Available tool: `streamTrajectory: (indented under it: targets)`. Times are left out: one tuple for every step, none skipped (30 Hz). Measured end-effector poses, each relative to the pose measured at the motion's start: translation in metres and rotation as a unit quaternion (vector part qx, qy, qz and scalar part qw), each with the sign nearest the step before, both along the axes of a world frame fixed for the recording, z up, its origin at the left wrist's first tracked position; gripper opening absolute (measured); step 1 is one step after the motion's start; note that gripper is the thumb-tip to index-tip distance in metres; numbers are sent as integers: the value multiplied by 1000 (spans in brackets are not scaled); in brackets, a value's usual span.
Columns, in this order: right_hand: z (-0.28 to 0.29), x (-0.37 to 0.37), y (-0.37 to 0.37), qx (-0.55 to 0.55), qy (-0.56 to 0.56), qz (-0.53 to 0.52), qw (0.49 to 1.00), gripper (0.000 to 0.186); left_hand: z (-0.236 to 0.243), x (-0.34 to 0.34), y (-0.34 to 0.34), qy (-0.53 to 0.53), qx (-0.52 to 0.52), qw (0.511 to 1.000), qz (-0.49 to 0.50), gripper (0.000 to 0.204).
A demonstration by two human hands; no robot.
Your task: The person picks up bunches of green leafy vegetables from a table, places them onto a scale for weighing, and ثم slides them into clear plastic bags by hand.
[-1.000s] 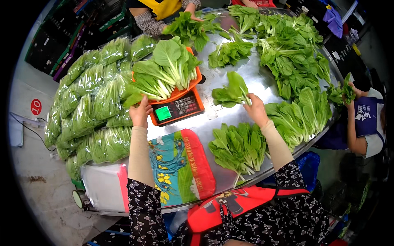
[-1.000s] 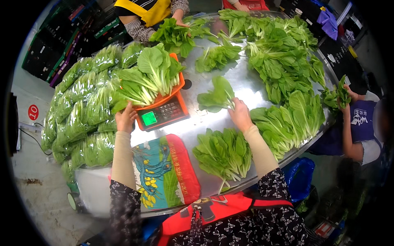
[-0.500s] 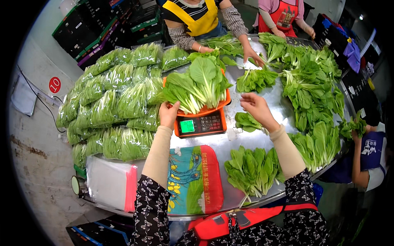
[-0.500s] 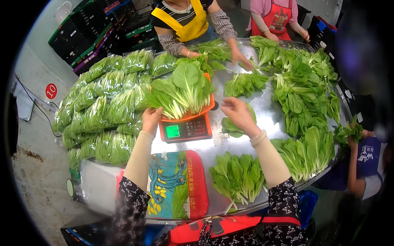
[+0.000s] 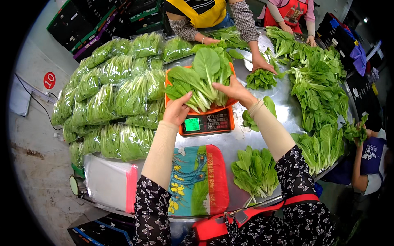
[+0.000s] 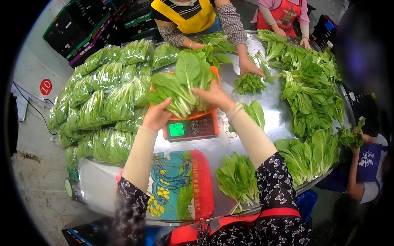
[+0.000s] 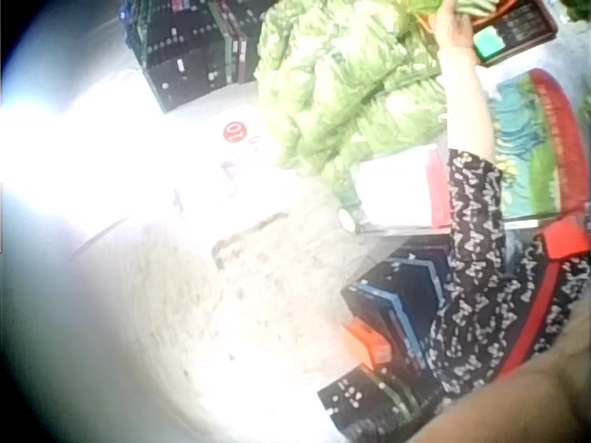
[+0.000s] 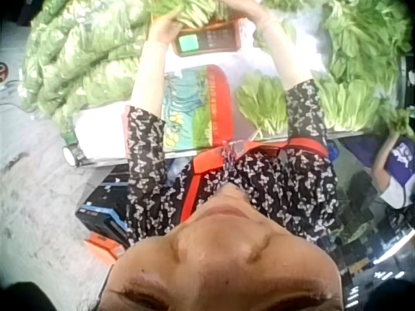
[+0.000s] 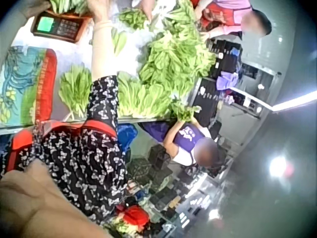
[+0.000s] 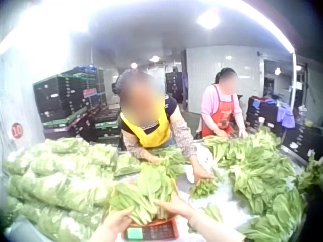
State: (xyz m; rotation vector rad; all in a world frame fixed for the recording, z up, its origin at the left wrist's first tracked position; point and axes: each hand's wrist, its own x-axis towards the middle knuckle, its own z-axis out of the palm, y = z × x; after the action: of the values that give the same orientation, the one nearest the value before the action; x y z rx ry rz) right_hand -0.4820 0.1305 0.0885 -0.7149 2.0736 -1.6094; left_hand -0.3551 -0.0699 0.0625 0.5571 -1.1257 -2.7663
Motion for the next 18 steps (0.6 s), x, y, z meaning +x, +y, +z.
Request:
streamTrajectory:
  targets:
    - [-2,-3,0,-31,-39,22,999,83,11,-7,9,29,-20,999,-20,42]
    - [-9,-11,0,-55,-103,29,993,81,20,-14,21,13,-28,999,-25,40]
    - [-5,-9,-3,-56,-104,31,993,81,21,-20,21,11,-29,999,-23,40]
    - [-1,-7,-5,-79,-112,47,989,80,22,-26,21,6,-37,999,-28,38]
    - [2,-5,-6,-101,-120,63,986,79,23,-31,21,1,-44,998,-33,36]
    - [9,-2,-6,-102,-130,73,984,76,21,-37,21,6,-46,998,-49,35]
    - [5,-3,-9,-103,-130,71,984,76,19,-43,22,5,-47,998,-51,35]
    - [-2,-4,-12,-138,-119,55,982,74,17,-49,24,9,-54,997,-57,36]
    - [-6,-4,-14,-172,-109,37,978,72,16,-54,27,13,-60,996,-63,36]
    - [-10,-5,-13,-174,-110,34,978,72,15,-59,29,11,-61,996,-67,36]
    - [-14,-5,-11,-188,-137,14,972,67,13,-63,31,-4,-57,996,-68,37]
    - [-15,-5,-13,-202,-164,-2,965,62,13,-66,31,-18,-54,996,-64,38]
    - [-15,-4,-15,-216,-191,-17,957,58,13,-69,31,-18,-56,996,-62,38]
    - [-15,-2,-15,-214,-208,-52,953,50,13,-72,31,-22,-60,996,-60,39]
    - [-16,-5,-13,-215,-206,-52,953,50,15,-76,33,-24,-63,996,-60,40]
    - [-17,-7,-10,-225,-225,-36,947,47,16,-79,36,-14,-53,997,-62,39]
    - [-17,-9,-8,-235,-243,-19,941,44,18,-78,38,-12,-54,997,-61,39]
    - [-10,-2,-6,-268,-217,-18,938,41,22,-75,40,-3,-39,997,-67,37]
